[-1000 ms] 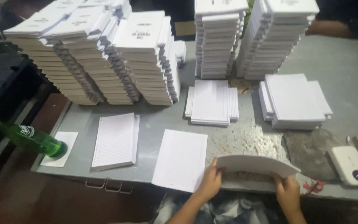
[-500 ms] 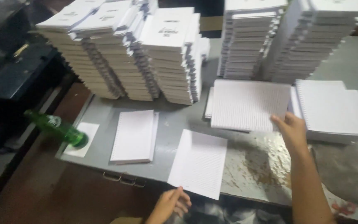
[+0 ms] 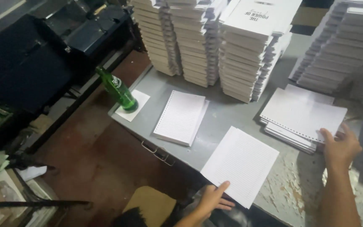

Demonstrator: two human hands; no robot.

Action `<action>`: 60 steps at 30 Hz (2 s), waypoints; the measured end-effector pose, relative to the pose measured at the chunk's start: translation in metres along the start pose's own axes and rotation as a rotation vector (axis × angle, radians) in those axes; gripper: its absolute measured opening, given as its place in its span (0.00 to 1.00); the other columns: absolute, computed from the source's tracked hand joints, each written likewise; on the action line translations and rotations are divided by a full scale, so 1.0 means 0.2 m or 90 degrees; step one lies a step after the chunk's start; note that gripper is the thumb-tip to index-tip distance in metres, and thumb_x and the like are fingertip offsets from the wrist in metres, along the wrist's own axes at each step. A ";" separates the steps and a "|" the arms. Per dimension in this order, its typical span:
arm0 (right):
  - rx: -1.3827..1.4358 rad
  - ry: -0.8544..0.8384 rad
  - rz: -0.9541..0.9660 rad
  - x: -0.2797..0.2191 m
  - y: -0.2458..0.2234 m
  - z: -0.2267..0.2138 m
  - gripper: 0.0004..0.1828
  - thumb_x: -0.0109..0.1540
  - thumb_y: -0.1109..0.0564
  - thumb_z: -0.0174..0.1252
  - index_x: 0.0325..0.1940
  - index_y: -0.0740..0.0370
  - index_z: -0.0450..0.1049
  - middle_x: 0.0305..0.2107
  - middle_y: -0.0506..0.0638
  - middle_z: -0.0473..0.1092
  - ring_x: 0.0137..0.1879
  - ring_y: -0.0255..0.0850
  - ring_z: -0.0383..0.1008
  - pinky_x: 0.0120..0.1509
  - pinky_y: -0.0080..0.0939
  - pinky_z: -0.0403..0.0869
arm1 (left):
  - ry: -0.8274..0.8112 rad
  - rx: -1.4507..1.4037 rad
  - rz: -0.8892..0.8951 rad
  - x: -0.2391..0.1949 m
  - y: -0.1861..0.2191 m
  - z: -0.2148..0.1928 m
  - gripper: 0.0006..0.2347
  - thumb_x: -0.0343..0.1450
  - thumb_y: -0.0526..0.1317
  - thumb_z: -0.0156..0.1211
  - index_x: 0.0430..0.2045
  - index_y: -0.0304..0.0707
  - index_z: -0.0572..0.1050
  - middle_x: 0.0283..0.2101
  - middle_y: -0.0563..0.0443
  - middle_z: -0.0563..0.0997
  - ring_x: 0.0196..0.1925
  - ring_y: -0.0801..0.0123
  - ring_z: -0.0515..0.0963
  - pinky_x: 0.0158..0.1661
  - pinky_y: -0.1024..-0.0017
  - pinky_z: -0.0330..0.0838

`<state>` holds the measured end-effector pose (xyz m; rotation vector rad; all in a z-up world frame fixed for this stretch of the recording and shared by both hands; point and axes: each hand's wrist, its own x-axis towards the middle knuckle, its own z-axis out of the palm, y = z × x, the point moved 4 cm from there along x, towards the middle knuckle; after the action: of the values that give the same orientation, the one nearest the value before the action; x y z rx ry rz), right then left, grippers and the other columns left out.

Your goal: Counting and organizing individual sheets of paper from stacks on a workbench

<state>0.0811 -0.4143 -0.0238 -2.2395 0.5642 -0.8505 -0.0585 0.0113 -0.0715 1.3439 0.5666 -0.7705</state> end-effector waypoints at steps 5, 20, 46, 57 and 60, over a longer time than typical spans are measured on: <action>-0.157 0.078 -0.131 -0.01 0.03 0.03 0.27 0.65 0.51 0.77 0.60 0.71 0.80 0.46 0.65 0.78 0.46 0.58 0.77 0.55 0.53 0.71 | 0.015 0.006 -0.030 -0.01 0.01 -0.02 0.23 0.75 0.48 0.59 0.62 0.32 0.70 0.55 0.41 0.84 0.42 0.57 0.89 0.35 0.73 0.89; -0.223 0.183 -0.180 -0.07 -0.23 -0.10 0.11 0.70 0.65 0.64 0.57 0.64 0.82 0.49 0.55 0.81 0.48 0.49 0.77 0.48 0.46 0.75 | 0.366 0.223 0.389 -0.24 0.33 -0.60 0.09 0.71 0.42 0.62 0.30 0.34 0.81 0.30 0.50 0.86 0.27 0.73 0.77 0.26 0.69 0.75; -0.074 -0.270 -0.161 -0.13 -0.34 0.13 0.36 0.62 0.47 0.60 0.71 0.64 0.62 0.71 0.59 0.57 0.78 0.54 0.51 0.79 0.57 0.53 | 0.064 0.230 0.118 -0.09 0.74 -0.54 0.21 0.75 0.51 0.52 0.39 0.23 0.78 0.20 0.37 0.81 0.13 0.63 0.77 0.13 0.77 0.64; -0.248 -0.315 -0.298 -0.11 -0.32 0.20 0.44 0.51 0.83 0.52 0.69 0.61 0.62 0.68 0.62 0.61 0.75 0.61 0.57 0.71 0.58 0.68 | -0.311 0.151 0.099 0.10 0.67 -0.25 0.15 0.80 0.45 0.46 0.38 0.29 0.73 0.35 0.39 0.81 0.28 0.68 0.78 0.30 0.78 0.77; -0.206 -0.285 -0.270 -0.08 -0.36 0.15 0.36 0.56 0.78 0.53 0.65 0.55 0.71 0.65 0.57 0.66 0.72 0.54 0.64 0.76 0.55 0.62 | -0.332 0.004 0.086 0.12 0.63 -0.21 0.16 0.79 0.45 0.44 0.47 0.26 0.71 0.43 0.31 0.80 0.41 0.57 0.81 0.42 0.71 0.80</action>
<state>0.1019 -0.3433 0.0038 -2.7909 0.0099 -0.4380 0.0561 0.0551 -0.0155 1.1132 0.0599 -0.9659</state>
